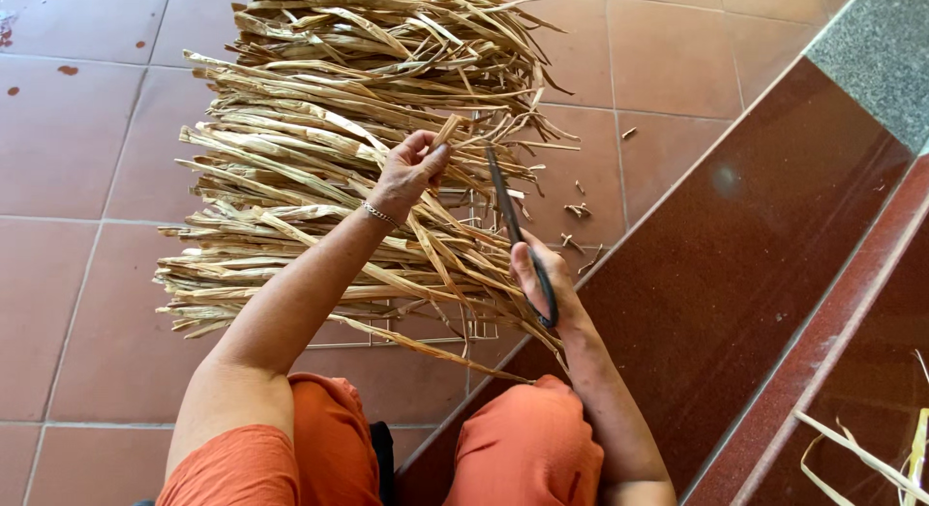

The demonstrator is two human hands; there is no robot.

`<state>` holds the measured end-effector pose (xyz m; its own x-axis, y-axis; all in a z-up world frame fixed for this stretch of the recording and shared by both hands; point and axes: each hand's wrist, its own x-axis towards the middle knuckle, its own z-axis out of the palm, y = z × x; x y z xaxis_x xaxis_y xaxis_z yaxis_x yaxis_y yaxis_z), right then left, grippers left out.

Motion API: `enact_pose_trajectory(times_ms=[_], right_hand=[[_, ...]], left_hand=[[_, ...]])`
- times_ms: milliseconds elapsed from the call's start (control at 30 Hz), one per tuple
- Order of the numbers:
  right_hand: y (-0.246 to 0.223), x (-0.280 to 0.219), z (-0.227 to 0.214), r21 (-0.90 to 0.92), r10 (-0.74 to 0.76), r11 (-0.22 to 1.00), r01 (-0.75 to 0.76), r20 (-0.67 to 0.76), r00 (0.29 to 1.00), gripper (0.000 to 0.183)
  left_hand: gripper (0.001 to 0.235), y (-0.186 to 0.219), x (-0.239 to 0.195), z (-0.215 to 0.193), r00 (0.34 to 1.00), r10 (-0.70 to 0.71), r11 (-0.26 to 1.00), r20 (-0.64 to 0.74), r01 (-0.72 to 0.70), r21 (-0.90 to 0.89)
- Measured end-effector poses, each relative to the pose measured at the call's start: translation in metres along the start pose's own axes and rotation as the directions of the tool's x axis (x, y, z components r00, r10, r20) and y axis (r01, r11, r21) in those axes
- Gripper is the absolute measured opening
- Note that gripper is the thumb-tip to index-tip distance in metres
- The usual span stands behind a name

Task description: The person sits on a tiled floor and uses shears to trim the ends of dried plant stems arranged on a wire rack. They repeatedly gather bundles, cut the protruding ends, and place the trimmed stems into a separate pile.

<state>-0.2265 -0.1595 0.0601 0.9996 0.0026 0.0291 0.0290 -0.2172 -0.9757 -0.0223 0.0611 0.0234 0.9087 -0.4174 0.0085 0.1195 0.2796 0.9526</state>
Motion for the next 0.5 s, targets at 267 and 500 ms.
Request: enact_pose_trajectory(times_ms=[267,500], right_hand=[[0.007,0.001,0.011,0.004,0.002,1.000,-0.002,-0.104,0.995,0.063],[0.025,-0.036,0.014,0.222,0.173,0.967,-0.122,-0.226,0.959,0.068]], left_hand=[[0.017,-0.012,-0.003,0.011,0.998,-0.037,0.996,0.052,0.033,0.079],[0.023,-0.014,-0.005,0.023,0.982,-0.140,0.985,0.123,0.126,0.116]])
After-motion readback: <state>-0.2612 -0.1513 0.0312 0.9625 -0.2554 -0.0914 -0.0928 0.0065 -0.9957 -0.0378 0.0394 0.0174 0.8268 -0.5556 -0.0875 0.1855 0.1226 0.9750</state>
